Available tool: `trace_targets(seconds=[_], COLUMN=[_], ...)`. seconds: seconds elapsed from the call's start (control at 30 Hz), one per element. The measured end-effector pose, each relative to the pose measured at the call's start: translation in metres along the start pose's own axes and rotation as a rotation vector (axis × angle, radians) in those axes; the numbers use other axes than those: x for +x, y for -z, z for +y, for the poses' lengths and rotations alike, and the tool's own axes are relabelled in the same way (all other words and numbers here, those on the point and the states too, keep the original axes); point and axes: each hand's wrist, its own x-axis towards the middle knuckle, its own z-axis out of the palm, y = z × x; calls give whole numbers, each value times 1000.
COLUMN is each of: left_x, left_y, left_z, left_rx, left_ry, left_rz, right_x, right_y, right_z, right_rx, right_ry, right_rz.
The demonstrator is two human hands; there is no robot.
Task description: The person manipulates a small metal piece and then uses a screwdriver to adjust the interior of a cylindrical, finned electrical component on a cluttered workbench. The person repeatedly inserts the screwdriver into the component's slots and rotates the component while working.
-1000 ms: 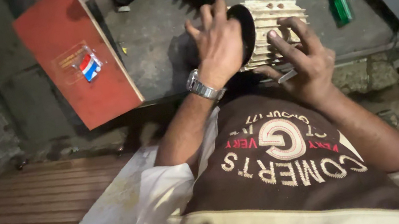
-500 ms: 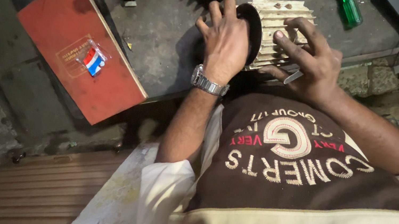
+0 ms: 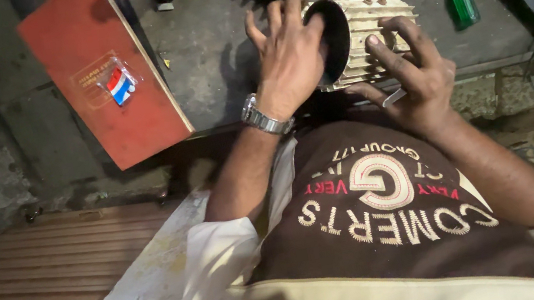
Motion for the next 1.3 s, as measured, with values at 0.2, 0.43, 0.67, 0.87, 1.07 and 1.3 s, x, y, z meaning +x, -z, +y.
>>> trace_targets(seconds=[0.2,0.43,0.67,0.87,1.07,1.3], left_x=[1,3,12,23,31,40], left_y=[3,4,2,2,9,24], left_z=[0,-9,-20,-19,-16,-6], left_rx=[-15,-84,-92,65,35,-55], left_ry=[-30,-159,-306,-447,-535,-596], left_rz=[20,31,-8,-6,-58,-111], right_x=[-3,-10,-13,-12,-10,-5], right_y=[1,1,-1,-1,5,15], right_z=[4,9,14,12,8,3], right_rx=[9,60,52,68,54,90], right_ry=[-15,-35,-32,-40,-45,-72], right_rz=[18,25,32,36,54,97])
